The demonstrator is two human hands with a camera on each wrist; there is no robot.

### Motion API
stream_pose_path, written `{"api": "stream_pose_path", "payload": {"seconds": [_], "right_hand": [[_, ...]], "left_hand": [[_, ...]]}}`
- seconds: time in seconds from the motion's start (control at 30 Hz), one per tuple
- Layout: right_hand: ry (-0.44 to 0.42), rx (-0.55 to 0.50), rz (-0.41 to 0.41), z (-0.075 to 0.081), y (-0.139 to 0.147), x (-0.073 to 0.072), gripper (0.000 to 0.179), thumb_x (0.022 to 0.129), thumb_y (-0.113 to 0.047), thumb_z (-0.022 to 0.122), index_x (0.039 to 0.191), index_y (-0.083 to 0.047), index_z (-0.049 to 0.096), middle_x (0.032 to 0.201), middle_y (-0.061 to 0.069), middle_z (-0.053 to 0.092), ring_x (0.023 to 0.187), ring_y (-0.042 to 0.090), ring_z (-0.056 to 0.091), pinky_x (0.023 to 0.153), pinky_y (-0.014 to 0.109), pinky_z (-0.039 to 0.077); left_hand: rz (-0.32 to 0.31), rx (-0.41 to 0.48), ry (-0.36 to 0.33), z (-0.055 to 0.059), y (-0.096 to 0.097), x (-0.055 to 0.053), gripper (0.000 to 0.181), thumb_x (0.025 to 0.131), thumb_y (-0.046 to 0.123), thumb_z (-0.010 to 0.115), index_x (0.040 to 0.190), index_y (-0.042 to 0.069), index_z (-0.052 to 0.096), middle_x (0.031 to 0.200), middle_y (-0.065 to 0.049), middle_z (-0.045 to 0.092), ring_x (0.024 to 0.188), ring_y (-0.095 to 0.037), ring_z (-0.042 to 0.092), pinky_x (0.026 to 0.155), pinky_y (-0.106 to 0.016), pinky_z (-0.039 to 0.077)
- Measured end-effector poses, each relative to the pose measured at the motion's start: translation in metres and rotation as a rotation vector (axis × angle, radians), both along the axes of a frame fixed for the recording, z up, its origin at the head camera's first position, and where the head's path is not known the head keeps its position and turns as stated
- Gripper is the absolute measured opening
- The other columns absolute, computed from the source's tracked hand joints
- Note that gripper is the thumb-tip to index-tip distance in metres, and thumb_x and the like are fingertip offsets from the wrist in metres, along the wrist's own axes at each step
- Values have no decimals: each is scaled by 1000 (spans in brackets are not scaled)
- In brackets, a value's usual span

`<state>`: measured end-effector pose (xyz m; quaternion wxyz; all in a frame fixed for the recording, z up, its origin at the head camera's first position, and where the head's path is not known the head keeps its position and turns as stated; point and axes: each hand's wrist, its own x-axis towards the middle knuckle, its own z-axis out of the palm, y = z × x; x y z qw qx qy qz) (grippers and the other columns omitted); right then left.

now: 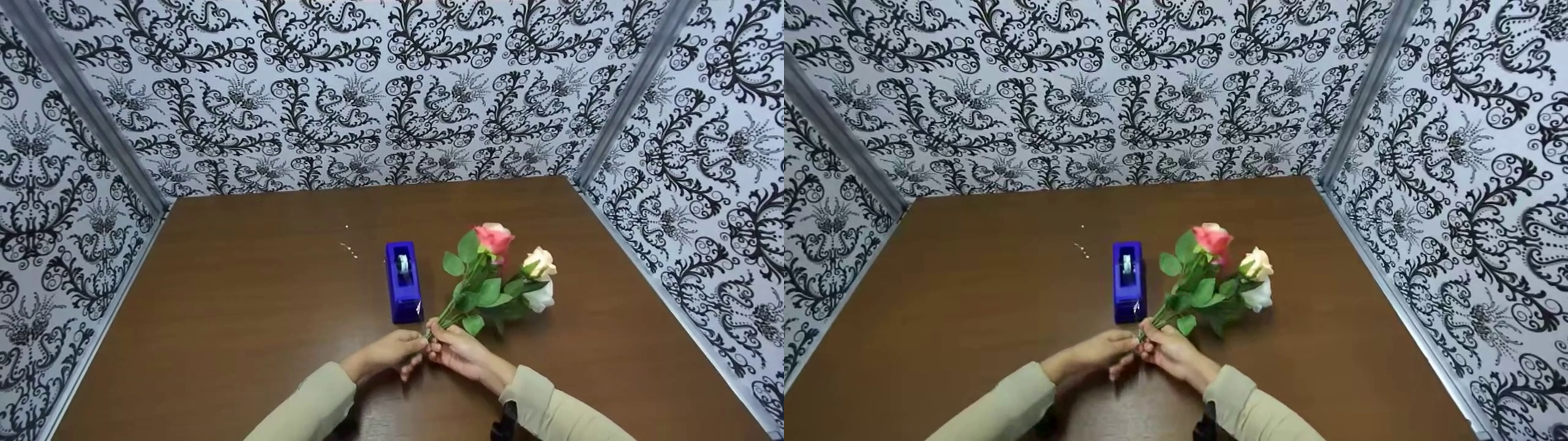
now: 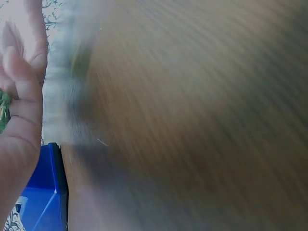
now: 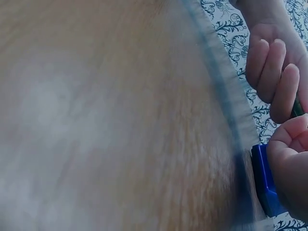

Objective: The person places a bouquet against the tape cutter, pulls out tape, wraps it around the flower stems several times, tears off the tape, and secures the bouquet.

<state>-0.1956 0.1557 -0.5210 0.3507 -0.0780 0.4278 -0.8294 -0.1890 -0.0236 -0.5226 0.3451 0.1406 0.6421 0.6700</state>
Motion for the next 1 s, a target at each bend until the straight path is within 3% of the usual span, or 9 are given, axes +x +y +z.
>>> {"api": "stream_pose_path", "payload": {"seconds": [0.17,0.4,0.5,0.57,0.6,0.67,0.83,0.9,1.0], "right_hand": [[-59,5,-87,2,-3,0,26,99,-14,34,87,-13,56,69,-2,55,61,7,48,64,21,42],[-85,176,-302,6,-14,3,22,97,-17,43,79,-12,55,65,-4,51,54,6,46,59,20,43],[-37,273,-398,5,-19,4,10,95,-17,49,88,-9,50,66,-4,50,54,5,45,57,19,43],[-10,308,-425,4,-20,4,9,94,-15,51,94,-7,48,67,-4,49,56,5,44,57,19,42],[-1,314,-426,4,-19,3,9,94,-15,51,97,-7,48,68,-4,49,57,5,44,57,19,42],[13,313,-405,2,-17,2,9,94,-15,50,99,-7,50,69,-4,49,59,6,44,58,20,42],[15,252,-325,0,-10,-3,10,95,-15,47,96,-11,56,73,-4,50,61,6,44,60,19,41],[-6,210,-308,-1,-10,-4,11,96,-14,46,97,-11,56,75,-3,50,62,6,44,61,19,41],[-51,171,-331,-1,-13,-2,13,96,-15,45,97,-12,57,74,-2,49,62,6,44,60,19,41]], "left_hand": [[65,-65,108,4,8,7,20,99,14,36,82,6,43,54,4,33,40,-5,26,38,-19,24],[124,-568,837,5,15,12,12,94,10,47,85,3,47,69,0,50,63,-11,49,57,-25,42],[158,-733,1001,1,15,15,11,93,11,48,87,3,44,69,-8,58,63,-20,59,52,-31,46],[181,-785,1040,0,14,15,13,93,13,49,87,4,43,67,-10,59,61,-24,61,47,-32,44],[182,-766,1026,-1,13,14,13,93,13,49,87,4,43,67,-10,58,59,-23,60,46,-31,43],[153,-640,874,0,10,10,15,95,16,48,87,3,46,66,-10,58,54,-19,56,44,-28,42],[80,-224,269,4,-1,-5,33,99,21,38,98,-7,54,65,-5,55,49,-9,48,45,-21,40],[81,-182,204,4,-4,-8,33,98,18,38,98,-11,54,63,-1,50,48,-7,44,44,-20,37],[122,-208,307,3,-4,-7,26,96,11,42,88,-12,51,60,2,43,46,-5,36,44,-17,31]]}}
